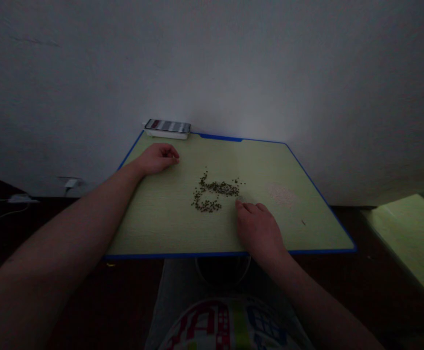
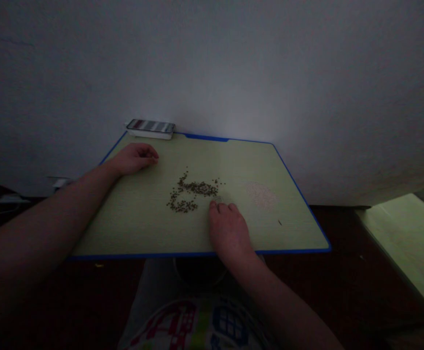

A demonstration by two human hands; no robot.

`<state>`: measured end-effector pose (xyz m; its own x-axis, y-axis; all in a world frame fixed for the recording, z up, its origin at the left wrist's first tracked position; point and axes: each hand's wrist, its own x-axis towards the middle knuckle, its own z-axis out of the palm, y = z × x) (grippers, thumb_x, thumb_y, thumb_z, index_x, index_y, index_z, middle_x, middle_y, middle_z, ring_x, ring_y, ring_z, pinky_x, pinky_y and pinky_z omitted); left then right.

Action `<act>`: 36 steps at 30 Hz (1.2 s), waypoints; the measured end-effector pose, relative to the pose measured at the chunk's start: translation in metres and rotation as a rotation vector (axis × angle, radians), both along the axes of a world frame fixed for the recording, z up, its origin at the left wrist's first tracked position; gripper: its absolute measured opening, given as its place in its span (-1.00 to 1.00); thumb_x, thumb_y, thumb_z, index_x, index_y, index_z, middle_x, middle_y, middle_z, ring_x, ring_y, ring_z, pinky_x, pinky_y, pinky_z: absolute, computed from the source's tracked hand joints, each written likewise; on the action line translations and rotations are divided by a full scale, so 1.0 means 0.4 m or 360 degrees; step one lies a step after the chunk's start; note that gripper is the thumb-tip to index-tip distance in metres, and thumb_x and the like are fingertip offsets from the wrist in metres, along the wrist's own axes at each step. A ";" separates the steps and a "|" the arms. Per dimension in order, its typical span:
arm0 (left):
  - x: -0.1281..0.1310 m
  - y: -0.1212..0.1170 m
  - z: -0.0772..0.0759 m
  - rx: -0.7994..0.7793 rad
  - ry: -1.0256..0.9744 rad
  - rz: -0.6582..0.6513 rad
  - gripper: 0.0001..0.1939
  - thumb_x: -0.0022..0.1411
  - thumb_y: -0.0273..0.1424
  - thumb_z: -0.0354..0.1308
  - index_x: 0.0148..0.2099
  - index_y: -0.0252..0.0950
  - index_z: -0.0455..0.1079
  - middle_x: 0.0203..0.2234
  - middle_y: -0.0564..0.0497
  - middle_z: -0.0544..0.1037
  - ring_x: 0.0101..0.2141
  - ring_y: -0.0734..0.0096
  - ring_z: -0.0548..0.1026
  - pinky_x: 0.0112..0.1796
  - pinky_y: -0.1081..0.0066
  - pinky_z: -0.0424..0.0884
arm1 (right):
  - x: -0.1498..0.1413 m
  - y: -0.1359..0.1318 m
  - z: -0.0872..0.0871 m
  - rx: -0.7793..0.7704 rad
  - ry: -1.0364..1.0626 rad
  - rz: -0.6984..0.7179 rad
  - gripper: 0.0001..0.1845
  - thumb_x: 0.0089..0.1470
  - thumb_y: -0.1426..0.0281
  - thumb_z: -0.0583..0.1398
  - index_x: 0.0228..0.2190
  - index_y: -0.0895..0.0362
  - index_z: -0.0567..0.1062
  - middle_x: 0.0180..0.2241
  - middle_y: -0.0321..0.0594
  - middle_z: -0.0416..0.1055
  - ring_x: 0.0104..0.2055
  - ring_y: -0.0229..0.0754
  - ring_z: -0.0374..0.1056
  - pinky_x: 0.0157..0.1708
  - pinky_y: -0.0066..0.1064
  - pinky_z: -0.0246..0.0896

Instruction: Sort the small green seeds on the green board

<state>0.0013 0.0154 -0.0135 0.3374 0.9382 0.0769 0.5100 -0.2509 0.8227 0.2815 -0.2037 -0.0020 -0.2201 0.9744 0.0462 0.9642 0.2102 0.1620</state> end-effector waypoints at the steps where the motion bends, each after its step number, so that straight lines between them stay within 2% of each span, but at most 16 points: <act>1: 0.000 0.001 -0.001 -0.0008 -0.0004 -0.0001 -0.79 -0.07 -0.32 0.26 -0.35 -0.31 0.44 -0.66 0.13 0.34 -0.60 0.53 0.27 -0.53 0.48 0.17 | 0.008 0.000 -0.001 0.0022 0.0005 -0.0003 -0.51 0.19 0.61 0.05 0.13 0.32 0.46 -0.07 0.07 0.57 -0.15 -0.03 0.44 -0.09 -0.24 0.30; 8: -0.004 0.010 -0.011 -0.0004 -0.0029 -0.0023 -0.78 -0.06 -0.30 0.28 -0.35 -0.31 0.45 -0.66 0.13 0.34 -0.60 0.54 0.25 -0.54 0.48 0.14 | 0.096 0.008 -0.011 0.0182 0.0114 0.0030 -0.57 0.21 0.57 0.08 0.07 0.33 0.52 -0.13 0.04 0.61 -0.21 -0.03 0.47 -0.11 -0.21 0.30; 12: -0.003 0.009 -0.010 0.0015 -0.0008 0.0002 -0.77 -0.06 -0.29 0.29 -0.35 -0.31 0.46 -0.63 0.11 0.37 -0.58 0.52 0.27 -0.52 0.48 0.15 | 0.160 0.024 -0.015 0.0299 0.0077 -0.0055 -0.60 0.25 0.52 0.06 0.02 0.30 0.56 -0.23 0.00 0.63 -0.24 -0.03 0.48 -0.13 -0.23 0.30; 15: -0.003 0.010 -0.010 0.0036 0.0017 0.0003 -0.77 -0.06 -0.27 0.29 -0.36 -0.31 0.46 -0.62 0.09 0.38 -0.57 0.51 0.28 -0.51 0.47 0.16 | 0.186 0.022 -0.017 0.0355 0.0024 -0.0098 -0.61 0.24 0.52 0.06 -0.01 0.30 0.58 -0.23 0.00 0.63 -0.23 -0.01 0.48 -0.15 -0.22 0.31; 18: -0.003 0.013 -0.011 0.0047 0.0018 0.0000 -0.77 -0.07 -0.27 0.28 -0.37 -0.30 0.46 -0.63 0.10 0.37 -0.57 0.51 0.28 -0.51 0.47 0.16 | 0.178 -0.004 -0.022 0.0354 0.0028 -0.0021 -0.62 0.20 0.55 0.08 -0.03 0.28 0.59 -0.20 -0.02 0.63 -0.23 -0.03 0.48 -0.13 -0.23 0.32; 22: -0.004 0.012 -0.010 0.0041 0.0000 -0.0016 -0.77 -0.09 -0.27 0.28 -0.38 -0.29 0.45 -0.64 0.11 0.37 -0.58 0.52 0.28 -0.51 0.47 0.16 | 0.128 -0.042 -0.029 0.0288 0.0072 0.0191 -0.61 0.17 0.59 0.11 -0.01 0.27 0.57 -0.08 -0.01 0.60 -0.20 -0.05 0.47 -0.10 -0.23 0.35; 26: -0.004 0.006 -0.006 0.0022 -0.0014 -0.0007 -0.77 -0.08 -0.28 0.28 -0.36 -0.30 0.45 -0.63 0.10 0.37 -0.57 0.51 0.28 -0.51 0.46 0.17 | 0.083 -0.030 -0.024 0.0186 0.0137 0.0307 -0.57 0.18 0.62 0.11 0.05 0.31 0.53 -0.03 0.02 0.58 -0.17 -0.04 0.45 -0.08 -0.22 0.36; 31: -0.004 0.004 -0.004 0.0012 0.0010 0.0007 -0.77 -0.07 -0.29 0.29 -0.35 -0.32 0.47 -0.63 0.09 0.36 -0.56 0.49 0.28 -0.50 0.45 0.16 | 0.082 0.029 -0.009 0.0120 0.0161 0.0175 -0.57 0.18 0.63 0.10 0.05 0.31 0.53 -0.05 0.03 0.59 -0.15 -0.04 0.46 -0.06 -0.22 0.35; 36: -0.007 0.014 -0.014 0.0022 -0.0004 -0.0007 -0.76 -0.06 -0.27 0.28 -0.35 -0.31 0.47 -0.62 0.09 0.38 -0.57 0.50 0.28 -0.50 0.45 0.16 | 0.148 0.063 0.002 0.0199 0.0079 -0.0034 -0.59 0.16 0.61 0.10 -0.01 0.28 0.58 -0.17 0.02 0.63 -0.22 -0.02 0.51 -0.08 -0.19 0.35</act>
